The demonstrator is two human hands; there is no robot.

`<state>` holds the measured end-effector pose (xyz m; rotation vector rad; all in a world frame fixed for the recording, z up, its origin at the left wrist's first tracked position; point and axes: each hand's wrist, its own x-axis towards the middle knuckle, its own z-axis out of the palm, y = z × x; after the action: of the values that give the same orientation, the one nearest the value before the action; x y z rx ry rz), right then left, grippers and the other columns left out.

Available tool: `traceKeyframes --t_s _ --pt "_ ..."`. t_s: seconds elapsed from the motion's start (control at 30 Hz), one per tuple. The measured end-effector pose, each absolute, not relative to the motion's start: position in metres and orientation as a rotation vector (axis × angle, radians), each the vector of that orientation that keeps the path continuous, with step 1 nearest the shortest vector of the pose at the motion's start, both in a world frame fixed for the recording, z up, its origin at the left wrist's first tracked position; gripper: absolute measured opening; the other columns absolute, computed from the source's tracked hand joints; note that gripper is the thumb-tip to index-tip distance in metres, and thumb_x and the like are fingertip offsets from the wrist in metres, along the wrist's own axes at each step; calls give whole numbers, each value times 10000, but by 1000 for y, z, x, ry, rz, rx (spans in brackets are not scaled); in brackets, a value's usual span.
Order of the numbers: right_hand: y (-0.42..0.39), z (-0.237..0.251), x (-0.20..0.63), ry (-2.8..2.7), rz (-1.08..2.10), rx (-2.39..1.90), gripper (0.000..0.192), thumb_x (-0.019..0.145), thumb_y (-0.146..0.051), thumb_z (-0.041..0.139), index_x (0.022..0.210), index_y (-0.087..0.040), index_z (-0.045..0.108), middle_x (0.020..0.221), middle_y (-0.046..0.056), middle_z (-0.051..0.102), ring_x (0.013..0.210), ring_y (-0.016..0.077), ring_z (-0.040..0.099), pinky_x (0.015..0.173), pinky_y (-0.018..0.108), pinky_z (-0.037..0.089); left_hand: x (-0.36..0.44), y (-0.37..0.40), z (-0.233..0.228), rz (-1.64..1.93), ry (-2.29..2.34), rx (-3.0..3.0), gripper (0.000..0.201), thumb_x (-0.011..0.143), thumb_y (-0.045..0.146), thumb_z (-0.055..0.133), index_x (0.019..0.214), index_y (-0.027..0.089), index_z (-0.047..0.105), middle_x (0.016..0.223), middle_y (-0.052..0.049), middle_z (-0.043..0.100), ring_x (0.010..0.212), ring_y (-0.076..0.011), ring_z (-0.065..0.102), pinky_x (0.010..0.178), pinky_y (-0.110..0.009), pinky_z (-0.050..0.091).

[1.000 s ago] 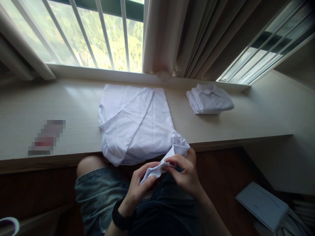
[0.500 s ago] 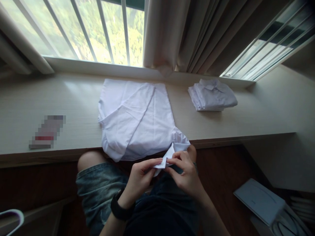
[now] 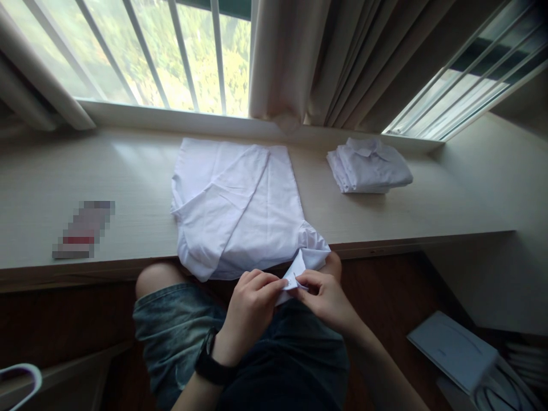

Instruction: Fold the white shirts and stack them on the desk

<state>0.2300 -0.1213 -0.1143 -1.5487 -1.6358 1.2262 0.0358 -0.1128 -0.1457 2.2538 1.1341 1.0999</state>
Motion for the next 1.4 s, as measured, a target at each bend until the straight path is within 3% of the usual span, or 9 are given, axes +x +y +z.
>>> traceKeyframes --t_s 0.17,0.4,0.63,0.77,0.93,1.03,1.13,1.2,1.4 --pt "-111 -119 239 -1466 1666 -1435 342 831 -445 713 830 -102 724 753 31 611 701 109 502 613 216 350 32 -108 -149 1112 1043 2248 203 922 119 619 1027 243 741 933 -7 761 829 -148 629 739 -294 419" --pt "-86 -129 262 -1199 2298 -1176 434 686 -454 852 813 -83 666 590 -61 443 471 12 300 425 173 169 36 -104 -154 1205 931 2106 174 924 128 622 960 236 754 901 -3 774 803 -140 652 744 -286 447" --pt "-92 -133 252 -954 2219 -1272 421 691 -381 845 941 -116 633 598 -75 499 369 -8 250 347 169 131 32 -102 -160 1240 995 2208 206 935 102 589 1019 218 737 955 -22 778 830 -149 672 740 -292 446" --pt "-92 -134 252 -849 2341 -1236 262 682 -284 780 817 -130 616 463 -103 373 362 11 245 358 156 144 30 -99 -159 1245 931 2260 194 923 109 621 1001 237 744 933 -6 779 846 -152 672 765 -304 445" --pt "-87 -135 255 -871 2398 -1225 157 646 -218 685 755 -132 613 451 -72 423 363 34 293 351 160 161 38 -98 -163 1287 918 2155 193 919 113 624 987 250 742 926 0 767 854 -147 650 776 -287 481" --pt "-86 -135 254 -942 2337 -1253 162 659 -236 687 759 -125 625 476 -59 449 379 37 307 353 164 166 41 -103 -165 1316 1141 2086 193 930 118 590 1002 235 725 984 -37 732 904 -164 636 802 -298 504" --pt "-91 -137 251 -1077 2101 -1292 186 696 -266 706 782 -108 655 497 -53 451 412 38 333 383 168 196 43 -116 -160 1306 1458 1934 53 912 169 610 932 185 656 859 -45 661 799 -166 611 730 -297 504" --pt "-97 -140 249 -1139 1984 -1265 254 747 -327 716 859 -102 682 528 -45 466 442 42 353 412 173 224 44 -126 -154 1282 1513 1910 36 893 198 634 869 187 609 788 -26 623 738 -162 591 701 -298 495" --pt "-114 -147 242 -1303 1799 -1196 386 897 -502 623 1019 -141 689 707 8 539 577 93 456 494 198 350 48 -149 -140 1306 1516 1987 49 866 186 677 890 206 639 878 -54 668 843 -196 609 798 -344 510"
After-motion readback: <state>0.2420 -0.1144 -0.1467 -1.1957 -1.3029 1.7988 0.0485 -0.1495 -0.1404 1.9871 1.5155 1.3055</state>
